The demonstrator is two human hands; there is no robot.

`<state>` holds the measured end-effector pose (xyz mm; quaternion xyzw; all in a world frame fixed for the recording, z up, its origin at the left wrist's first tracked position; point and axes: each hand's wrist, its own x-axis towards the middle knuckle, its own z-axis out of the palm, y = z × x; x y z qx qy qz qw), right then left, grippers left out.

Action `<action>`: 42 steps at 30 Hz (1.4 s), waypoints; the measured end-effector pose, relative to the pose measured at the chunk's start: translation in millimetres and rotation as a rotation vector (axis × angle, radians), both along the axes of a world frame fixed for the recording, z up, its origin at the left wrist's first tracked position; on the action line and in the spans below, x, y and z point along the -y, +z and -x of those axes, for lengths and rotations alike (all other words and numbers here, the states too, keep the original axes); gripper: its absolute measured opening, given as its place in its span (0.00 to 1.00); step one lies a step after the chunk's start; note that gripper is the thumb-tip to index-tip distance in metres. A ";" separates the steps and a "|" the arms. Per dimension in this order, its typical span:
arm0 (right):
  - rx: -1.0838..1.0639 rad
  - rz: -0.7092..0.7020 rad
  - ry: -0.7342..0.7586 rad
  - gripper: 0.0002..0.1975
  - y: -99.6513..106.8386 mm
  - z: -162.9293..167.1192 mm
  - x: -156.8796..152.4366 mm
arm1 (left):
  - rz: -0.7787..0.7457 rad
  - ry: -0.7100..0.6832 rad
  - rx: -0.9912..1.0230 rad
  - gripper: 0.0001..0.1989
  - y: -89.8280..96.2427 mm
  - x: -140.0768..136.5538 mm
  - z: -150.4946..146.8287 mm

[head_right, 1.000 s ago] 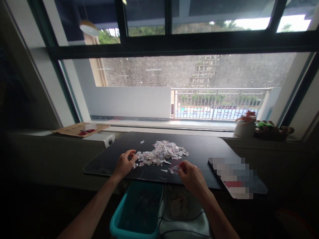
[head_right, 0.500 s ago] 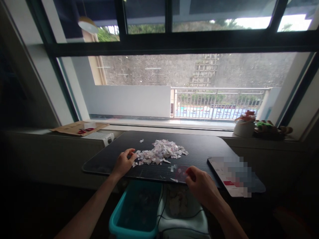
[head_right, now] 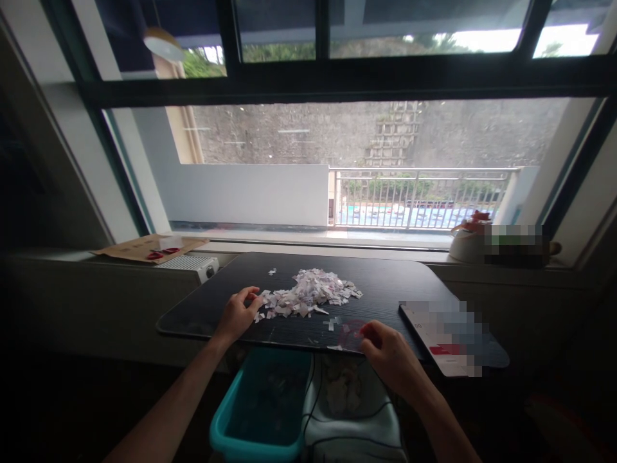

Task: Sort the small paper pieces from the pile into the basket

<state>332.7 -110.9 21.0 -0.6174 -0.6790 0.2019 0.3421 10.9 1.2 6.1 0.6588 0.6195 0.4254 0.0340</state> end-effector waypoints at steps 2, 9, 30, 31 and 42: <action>-0.019 0.007 -0.002 0.10 -0.5 -2.2 -0.3 | 0.000 -0.001 -0.001 0.16 0.0 0.1 0.0; -0.061 0.027 0.036 0.10 -0.1 -1.7 -2.2 | 0.002 0.004 -0.006 0.17 -0.2 -0.7 -0.5; -0.140 0.043 0.013 0.10 -5.1 -9.7 -0.7 | -0.006 0.008 -0.012 0.16 1.0 0.5 -0.6; -0.146 0.053 0.011 0.10 -4.9 -9.1 0.1 | -0.008 0.008 -0.011 0.16 1.0 0.5 -0.6; -0.172 0.080 0.075 0.09 1.7 3.1 -1.3 | -0.008 0.008 -0.010 0.16 -1.3 -2.1 0.5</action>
